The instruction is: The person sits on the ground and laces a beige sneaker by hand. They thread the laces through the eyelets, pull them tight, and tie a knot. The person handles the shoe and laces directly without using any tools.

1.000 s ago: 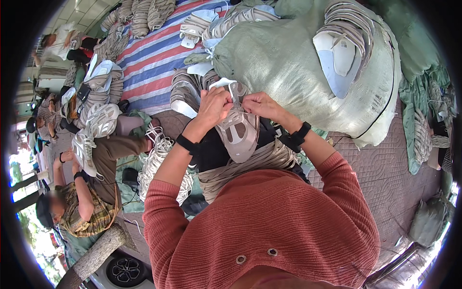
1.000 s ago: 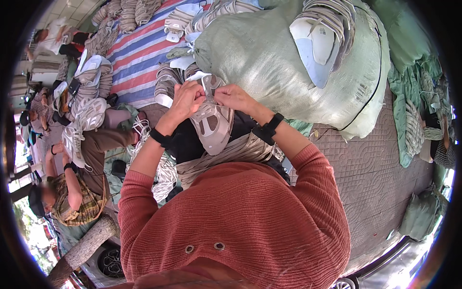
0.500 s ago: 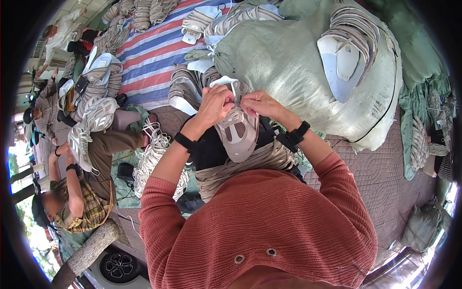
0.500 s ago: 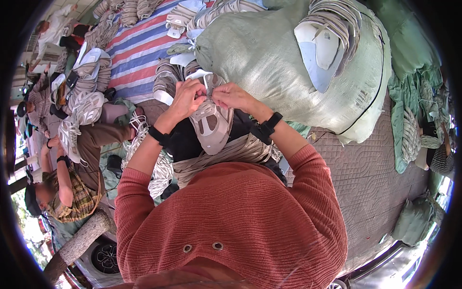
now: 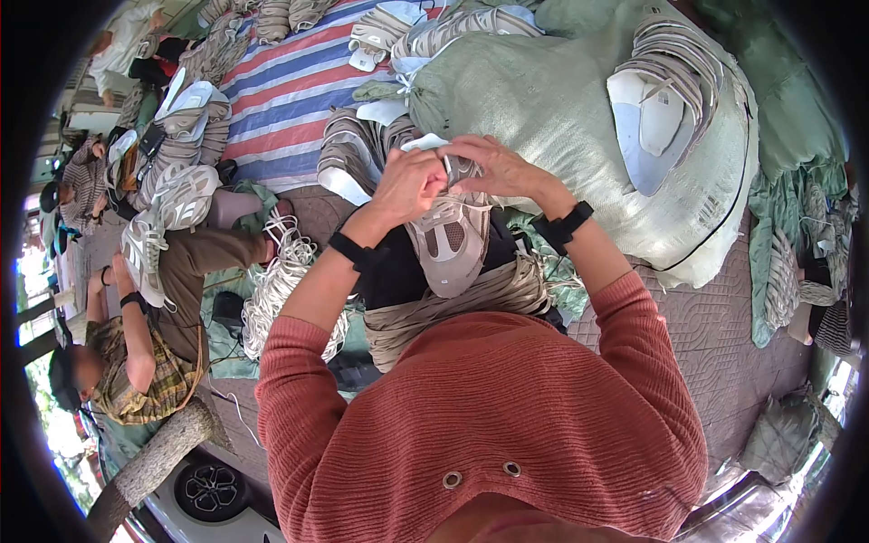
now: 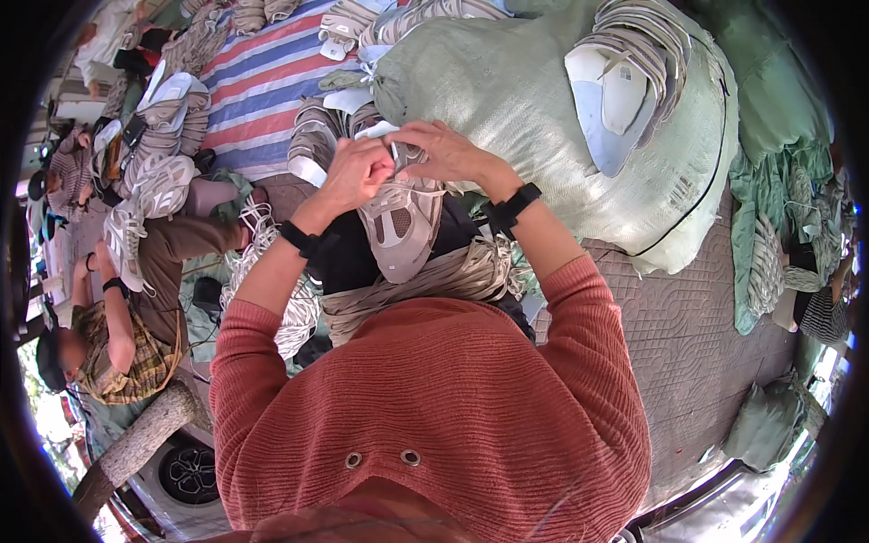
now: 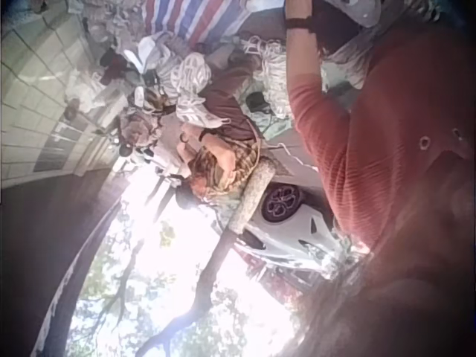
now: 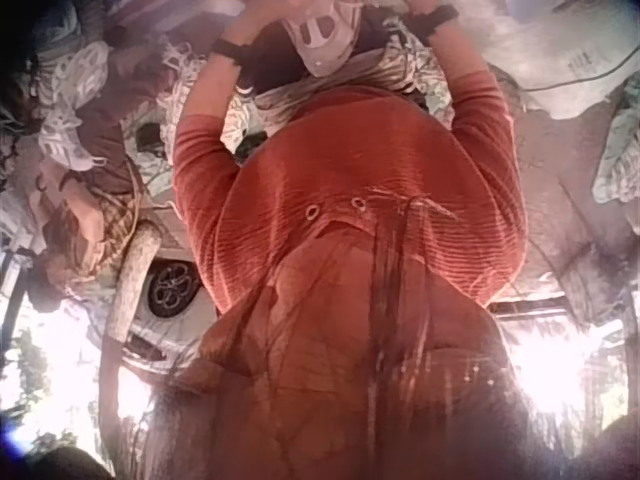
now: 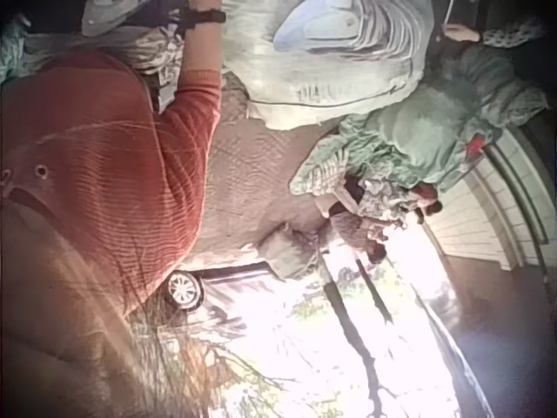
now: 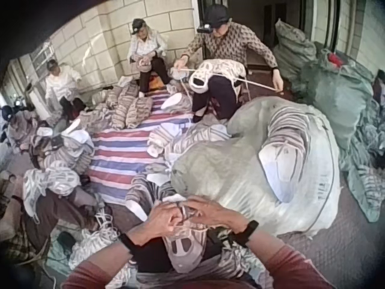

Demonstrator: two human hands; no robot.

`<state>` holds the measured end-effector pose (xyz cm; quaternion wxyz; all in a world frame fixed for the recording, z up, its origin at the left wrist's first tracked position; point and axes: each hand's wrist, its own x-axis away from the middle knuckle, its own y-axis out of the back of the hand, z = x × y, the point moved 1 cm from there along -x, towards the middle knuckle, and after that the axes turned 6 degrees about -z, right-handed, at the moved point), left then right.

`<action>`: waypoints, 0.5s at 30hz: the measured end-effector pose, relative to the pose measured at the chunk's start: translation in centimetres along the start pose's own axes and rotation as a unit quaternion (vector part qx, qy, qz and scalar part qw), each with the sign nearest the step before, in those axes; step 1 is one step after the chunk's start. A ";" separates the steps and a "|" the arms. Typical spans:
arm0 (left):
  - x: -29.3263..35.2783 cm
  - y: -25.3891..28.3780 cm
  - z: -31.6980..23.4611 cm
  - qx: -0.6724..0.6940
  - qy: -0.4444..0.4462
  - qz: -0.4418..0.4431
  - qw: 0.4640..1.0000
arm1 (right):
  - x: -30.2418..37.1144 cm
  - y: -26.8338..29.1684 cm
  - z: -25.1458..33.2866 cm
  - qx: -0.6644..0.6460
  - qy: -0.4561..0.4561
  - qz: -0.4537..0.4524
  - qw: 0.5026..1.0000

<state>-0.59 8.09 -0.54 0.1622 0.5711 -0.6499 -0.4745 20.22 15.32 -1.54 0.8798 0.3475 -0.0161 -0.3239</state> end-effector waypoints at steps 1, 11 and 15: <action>-0.1 1.4 1.0 -0.044 -0.019 -0.032 0.998 | 0.0 0.1 0.2 0.023 0.003 0.019 1.000; 12.3 42.0 15.9 -0.520 0.378 -0.349 0.682 | 0.4 0.1 0.9 0.034 -0.011 0.022 0.999; 15.8 41.7 16.1 -0.561 0.282 -0.387 0.676 | -0.3 0.2 1.8 0.126 0.001 0.035 0.991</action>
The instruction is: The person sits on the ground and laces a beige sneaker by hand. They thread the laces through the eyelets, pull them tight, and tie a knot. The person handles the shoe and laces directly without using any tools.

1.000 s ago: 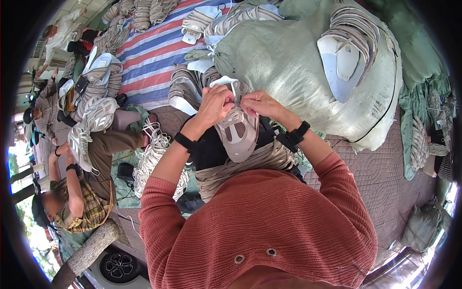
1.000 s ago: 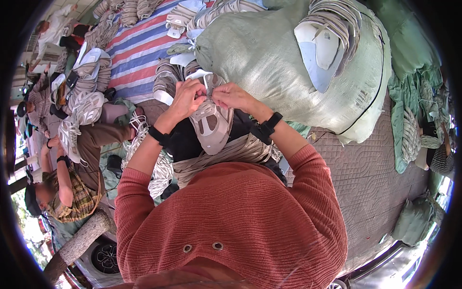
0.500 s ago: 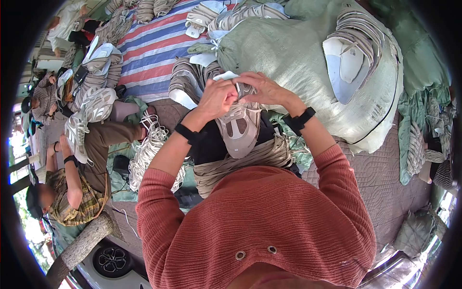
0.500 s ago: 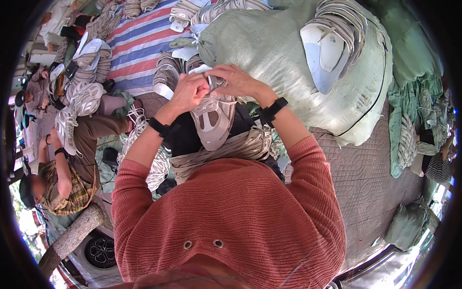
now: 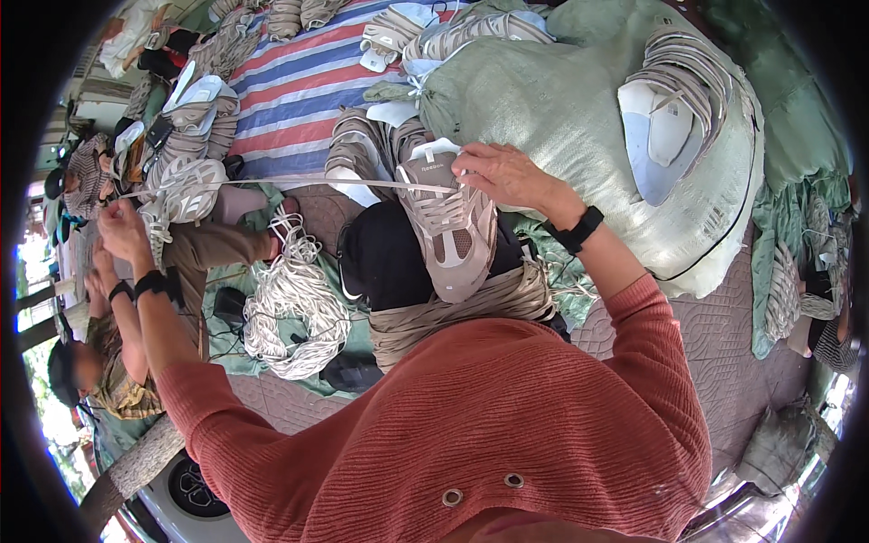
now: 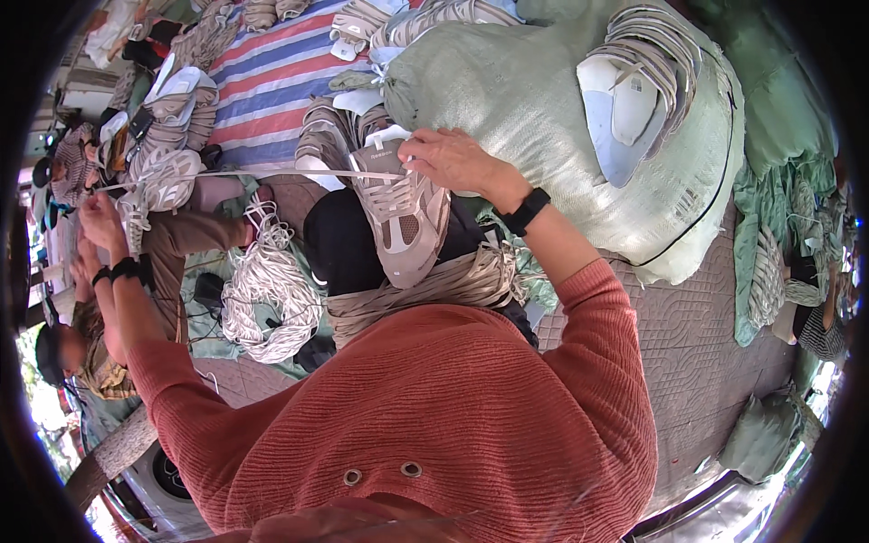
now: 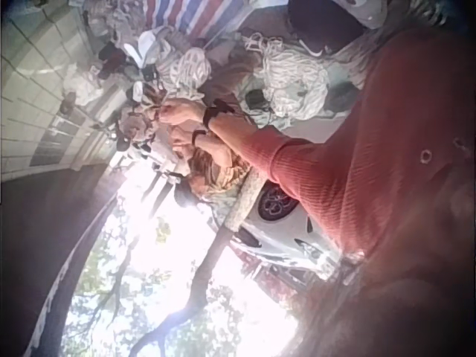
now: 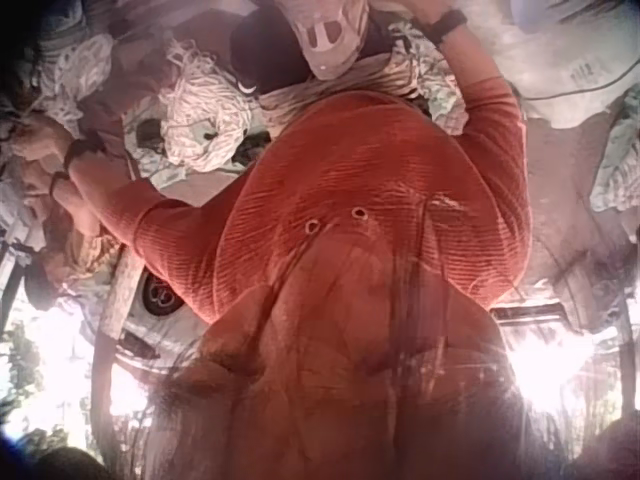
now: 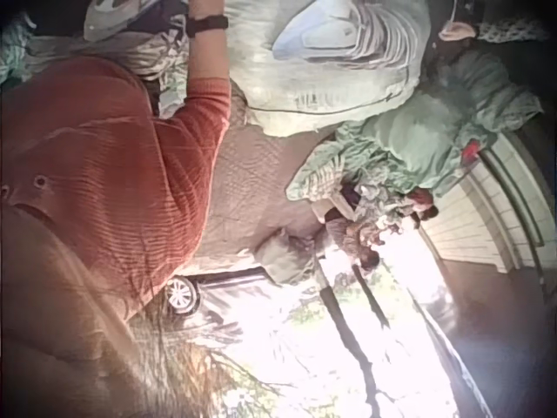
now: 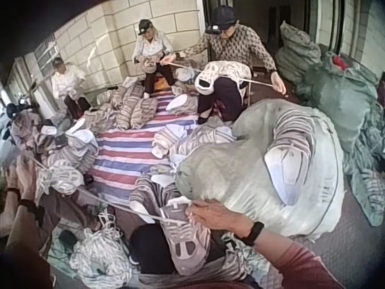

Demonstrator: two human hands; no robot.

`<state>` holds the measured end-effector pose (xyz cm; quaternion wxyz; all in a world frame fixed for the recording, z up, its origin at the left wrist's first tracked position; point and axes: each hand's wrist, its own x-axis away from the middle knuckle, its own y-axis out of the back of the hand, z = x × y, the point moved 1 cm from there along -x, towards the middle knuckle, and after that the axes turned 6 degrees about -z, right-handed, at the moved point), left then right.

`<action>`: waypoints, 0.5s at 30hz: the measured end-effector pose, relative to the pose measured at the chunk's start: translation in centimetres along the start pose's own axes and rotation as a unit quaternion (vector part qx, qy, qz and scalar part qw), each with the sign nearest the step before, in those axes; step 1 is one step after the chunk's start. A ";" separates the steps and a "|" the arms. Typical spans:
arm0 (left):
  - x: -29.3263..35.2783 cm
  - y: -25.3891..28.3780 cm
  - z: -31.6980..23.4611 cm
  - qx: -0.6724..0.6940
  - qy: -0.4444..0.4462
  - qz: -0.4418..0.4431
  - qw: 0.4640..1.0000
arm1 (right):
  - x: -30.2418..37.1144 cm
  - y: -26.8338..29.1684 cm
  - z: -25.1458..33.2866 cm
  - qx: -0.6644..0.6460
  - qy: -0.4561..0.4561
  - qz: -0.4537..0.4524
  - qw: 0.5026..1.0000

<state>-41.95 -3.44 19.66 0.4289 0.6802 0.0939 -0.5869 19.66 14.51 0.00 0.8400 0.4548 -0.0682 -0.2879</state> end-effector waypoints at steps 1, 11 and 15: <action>1.2 -0.4 0.4 0.097 0.022 0.022 0.995 | -0.4 0.2 0.3 0.016 0.009 0.005 1.000; 6.9 -0.6 -8.0 0.438 0.343 0.097 0.825 | -2.8 0.6 2.9 0.012 0.131 0.127 0.983; 6.8 -1.5 -9.5 0.532 0.398 0.197 0.721 | -3.5 0.9 3.5 -0.279 0.062 0.235 0.929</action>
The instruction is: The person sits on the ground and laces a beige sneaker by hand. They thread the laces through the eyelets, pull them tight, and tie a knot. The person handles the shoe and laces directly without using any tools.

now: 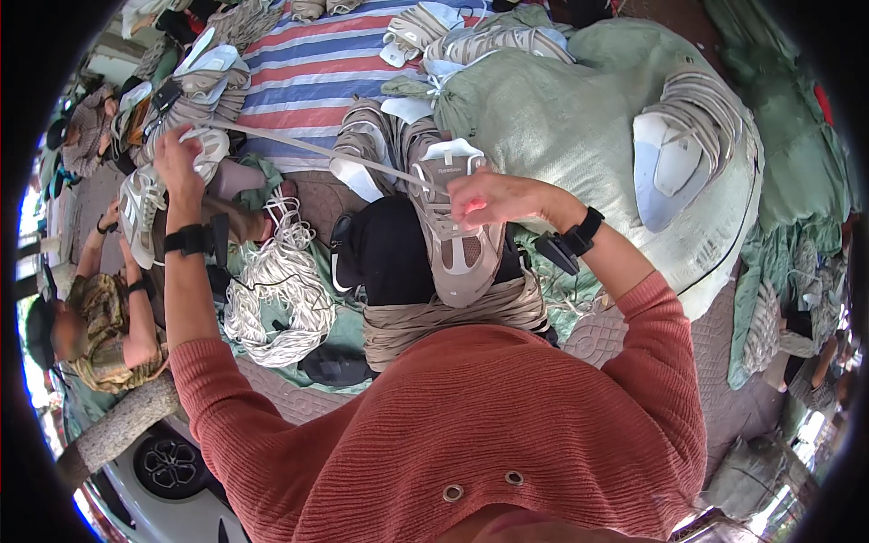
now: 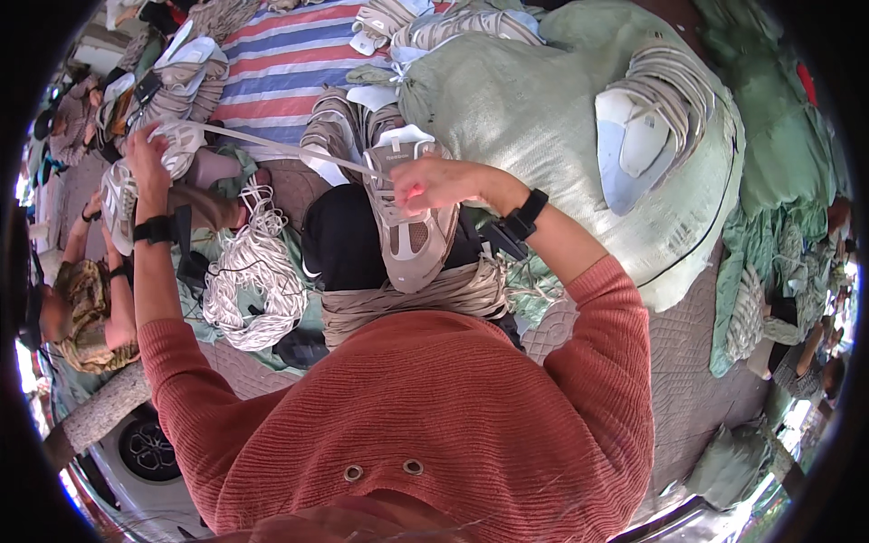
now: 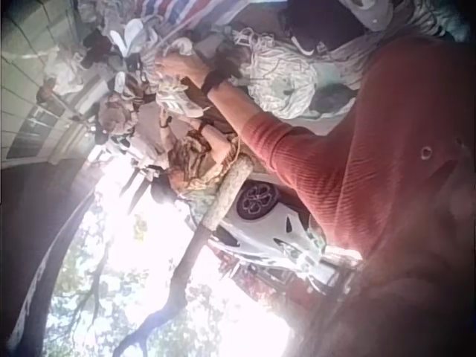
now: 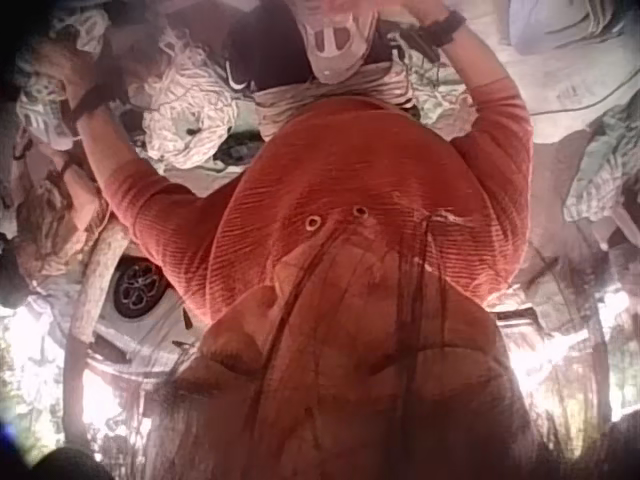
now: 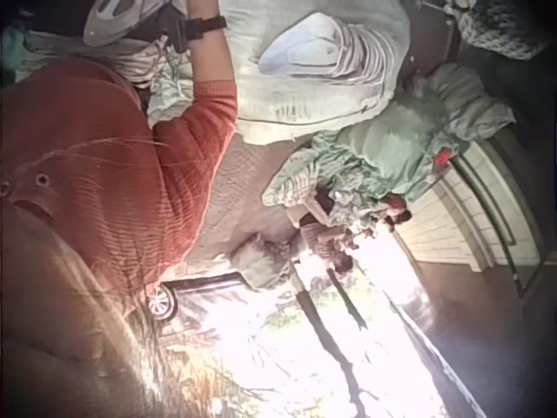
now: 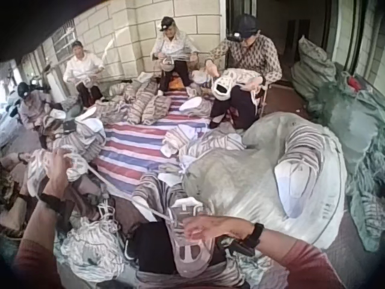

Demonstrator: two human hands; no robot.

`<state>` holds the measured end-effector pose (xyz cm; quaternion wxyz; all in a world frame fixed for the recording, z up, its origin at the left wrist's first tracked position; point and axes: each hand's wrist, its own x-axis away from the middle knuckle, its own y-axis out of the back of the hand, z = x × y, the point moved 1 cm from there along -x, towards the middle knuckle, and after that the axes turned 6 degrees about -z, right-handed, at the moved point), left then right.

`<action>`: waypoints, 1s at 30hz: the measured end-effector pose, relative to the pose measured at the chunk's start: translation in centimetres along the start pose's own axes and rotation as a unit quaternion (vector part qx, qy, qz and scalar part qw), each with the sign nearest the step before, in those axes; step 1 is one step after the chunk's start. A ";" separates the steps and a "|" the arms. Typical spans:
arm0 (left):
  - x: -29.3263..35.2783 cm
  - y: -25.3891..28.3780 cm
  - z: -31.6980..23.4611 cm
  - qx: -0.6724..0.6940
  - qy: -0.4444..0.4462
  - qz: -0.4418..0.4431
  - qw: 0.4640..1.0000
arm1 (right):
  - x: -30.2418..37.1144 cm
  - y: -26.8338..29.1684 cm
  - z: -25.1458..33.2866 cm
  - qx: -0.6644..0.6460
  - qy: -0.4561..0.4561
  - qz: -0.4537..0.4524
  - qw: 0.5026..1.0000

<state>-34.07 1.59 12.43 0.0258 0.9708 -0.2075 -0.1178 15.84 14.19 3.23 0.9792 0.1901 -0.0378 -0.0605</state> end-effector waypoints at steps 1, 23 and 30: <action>1.1 -1.4 -0.4 0.020 0.013 0.039 0.999 | 0.4 0.1 -0.5 -0.043 0.009 -0.019 0.999; -3.1 -3.5 -9.7 0.203 0.054 0.033 0.977 | -0.5 -5.4 0.9 0.182 0.080 -0.426 0.883; 1.3 -4.9 -15.5 0.304 -0.015 0.167 0.938 | -5.0 -5.2 -1.2 0.387 -0.091 -0.357 0.845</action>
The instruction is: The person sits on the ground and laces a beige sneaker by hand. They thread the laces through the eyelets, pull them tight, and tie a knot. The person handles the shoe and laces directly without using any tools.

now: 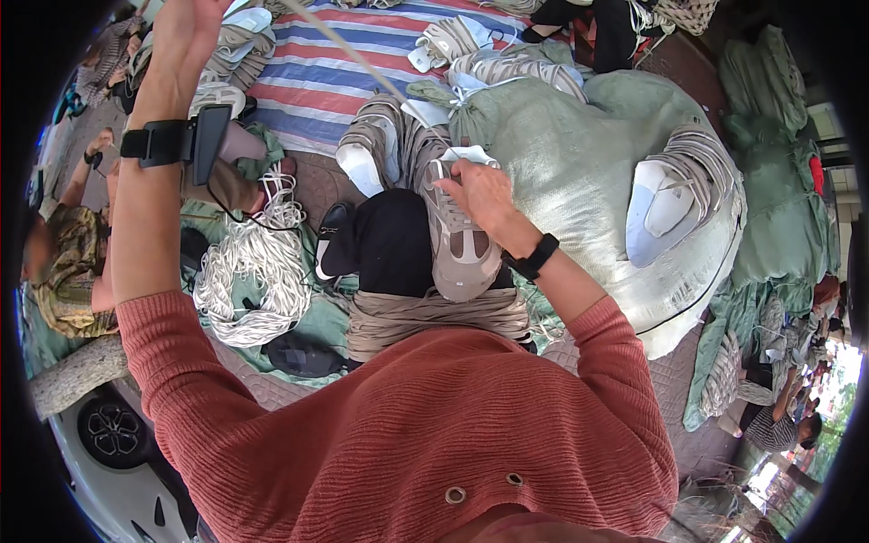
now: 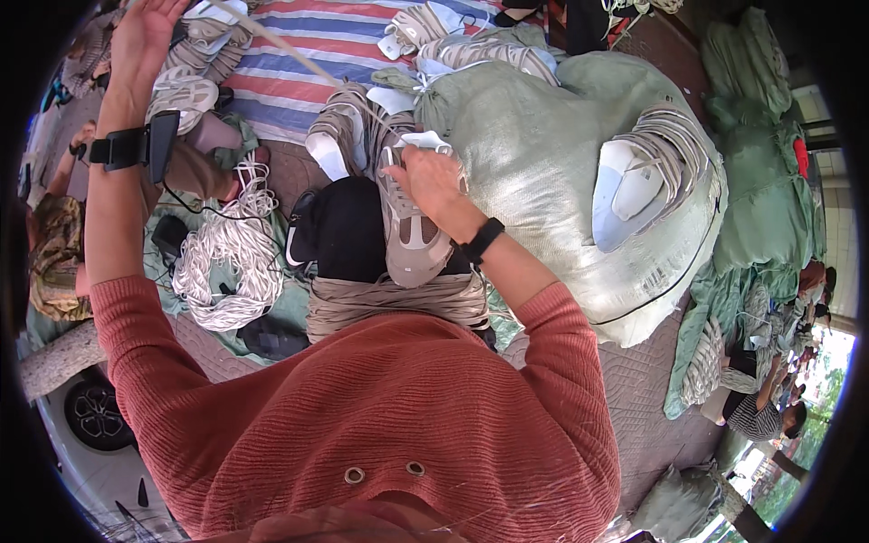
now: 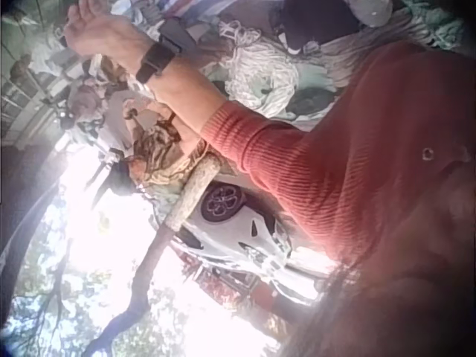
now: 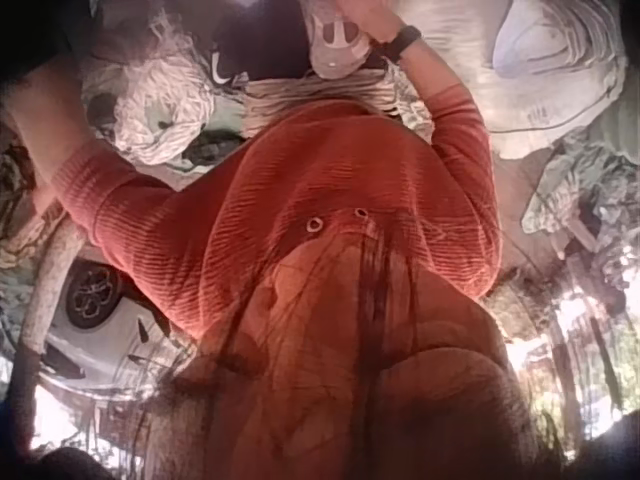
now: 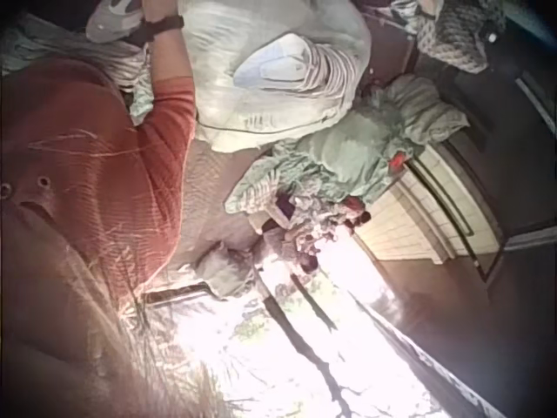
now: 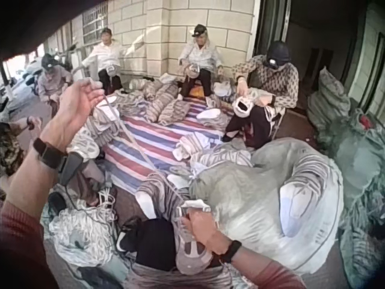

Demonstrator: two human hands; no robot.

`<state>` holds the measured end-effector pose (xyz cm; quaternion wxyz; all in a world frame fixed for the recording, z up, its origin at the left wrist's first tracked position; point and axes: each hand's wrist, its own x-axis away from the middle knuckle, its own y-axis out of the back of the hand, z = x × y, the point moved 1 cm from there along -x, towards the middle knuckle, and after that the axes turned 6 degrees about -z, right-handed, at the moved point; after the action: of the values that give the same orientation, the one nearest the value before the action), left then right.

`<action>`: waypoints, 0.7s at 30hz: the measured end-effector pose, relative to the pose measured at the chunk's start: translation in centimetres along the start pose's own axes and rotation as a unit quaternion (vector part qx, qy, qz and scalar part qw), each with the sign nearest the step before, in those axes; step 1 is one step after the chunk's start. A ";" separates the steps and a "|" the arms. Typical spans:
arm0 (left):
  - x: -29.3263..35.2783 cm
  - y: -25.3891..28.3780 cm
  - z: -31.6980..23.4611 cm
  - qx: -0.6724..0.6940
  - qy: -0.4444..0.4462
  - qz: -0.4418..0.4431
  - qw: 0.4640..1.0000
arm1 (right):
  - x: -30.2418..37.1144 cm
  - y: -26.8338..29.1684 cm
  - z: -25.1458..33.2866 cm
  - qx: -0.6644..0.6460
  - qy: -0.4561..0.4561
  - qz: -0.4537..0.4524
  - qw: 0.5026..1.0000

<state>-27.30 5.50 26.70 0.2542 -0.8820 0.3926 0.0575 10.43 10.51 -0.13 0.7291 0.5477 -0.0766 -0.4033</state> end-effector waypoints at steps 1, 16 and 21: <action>0.7 -0.9 0.2 0.006 0.002 -0.002 1.000 | -0.2 0.3 0.1 -0.057 -0.062 0.039 0.996; -2.2 11.3 4.0 -0.029 0.010 -0.233 0.972 | 0.8 3.9 -2.5 -0.625 -0.325 0.105 0.702; -1.4 15.8 6.7 -0.051 0.096 -0.255 0.961 | 1.0 4.3 -3.6 -0.459 -0.247 0.147 0.841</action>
<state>-39.05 0.87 14.95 0.1761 -0.9661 0.1735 -0.0743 15.26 12.76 1.87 0.9044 0.0150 -0.1400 -0.4028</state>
